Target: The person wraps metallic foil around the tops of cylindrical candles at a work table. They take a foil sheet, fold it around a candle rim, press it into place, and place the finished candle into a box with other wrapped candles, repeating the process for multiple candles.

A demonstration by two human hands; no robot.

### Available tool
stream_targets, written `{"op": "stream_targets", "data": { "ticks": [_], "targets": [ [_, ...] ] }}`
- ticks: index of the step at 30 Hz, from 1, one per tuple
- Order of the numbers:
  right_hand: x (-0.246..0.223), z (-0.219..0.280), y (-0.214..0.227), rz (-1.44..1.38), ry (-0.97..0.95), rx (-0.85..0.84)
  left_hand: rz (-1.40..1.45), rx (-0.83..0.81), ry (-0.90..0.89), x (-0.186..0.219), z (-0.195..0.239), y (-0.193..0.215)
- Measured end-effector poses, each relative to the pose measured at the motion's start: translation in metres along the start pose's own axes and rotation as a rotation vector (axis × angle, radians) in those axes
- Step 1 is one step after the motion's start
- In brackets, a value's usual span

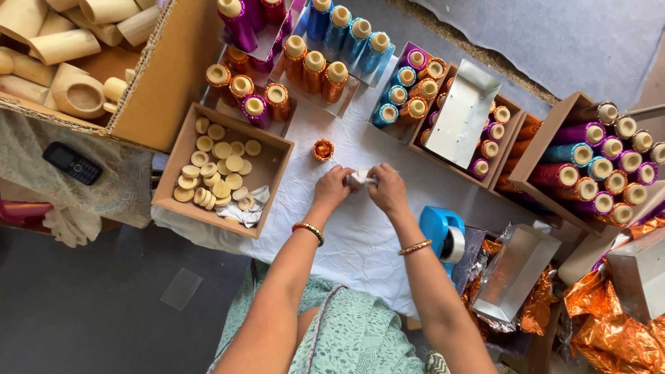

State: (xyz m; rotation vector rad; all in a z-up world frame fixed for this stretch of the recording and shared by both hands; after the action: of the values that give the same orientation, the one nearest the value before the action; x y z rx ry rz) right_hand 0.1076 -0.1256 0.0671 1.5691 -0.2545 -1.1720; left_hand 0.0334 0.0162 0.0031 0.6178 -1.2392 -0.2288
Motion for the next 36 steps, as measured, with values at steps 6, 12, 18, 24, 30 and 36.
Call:
{"op": "stream_targets", "data": {
  "ticks": [6, 12, 18, 24, 30, 36],
  "targets": [
    [-0.014, 0.001, -0.038, -0.024, 0.111, 0.121, -0.058, 0.104, -0.091, -0.014, -0.005, -0.015],
    [0.008, 0.027, -0.035, -0.064, 0.119, 0.011, -0.04, 0.045, -0.074, -0.003, 0.0, -0.006],
    [0.042, 0.054, -0.008, -0.119, -0.197, 0.052, -0.098, -0.043, -0.086, 0.02, 0.013, 0.01],
    [-0.013, 0.06, 0.039, 0.141, -0.117, 0.368, -0.281, 0.077, -0.281, 0.011, 0.004, -0.033],
    [-0.014, 0.048, -0.004, -0.041, 0.098, 0.282, -0.21, 0.029, -0.157, 0.022, -0.005, -0.028],
    [-0.011, 0.035, -0.027, -0.031, 0.165, 0.236, -0.078, -0.117, 0.031, -0.015, -0.012, -0.042]
  ]
}}
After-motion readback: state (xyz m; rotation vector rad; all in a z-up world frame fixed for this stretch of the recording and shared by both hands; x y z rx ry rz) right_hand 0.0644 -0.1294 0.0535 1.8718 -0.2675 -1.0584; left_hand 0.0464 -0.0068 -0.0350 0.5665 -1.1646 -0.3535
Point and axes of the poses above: each hand's wrist, its own z-axis away from the middle knuckle, its own y-axis out of the back of the hand, x = y × z, the point moved 4 cm from there along -z, towards the middle knuckle, and after that the axes turned 3 degrees about -z, right-handed, at the moved point
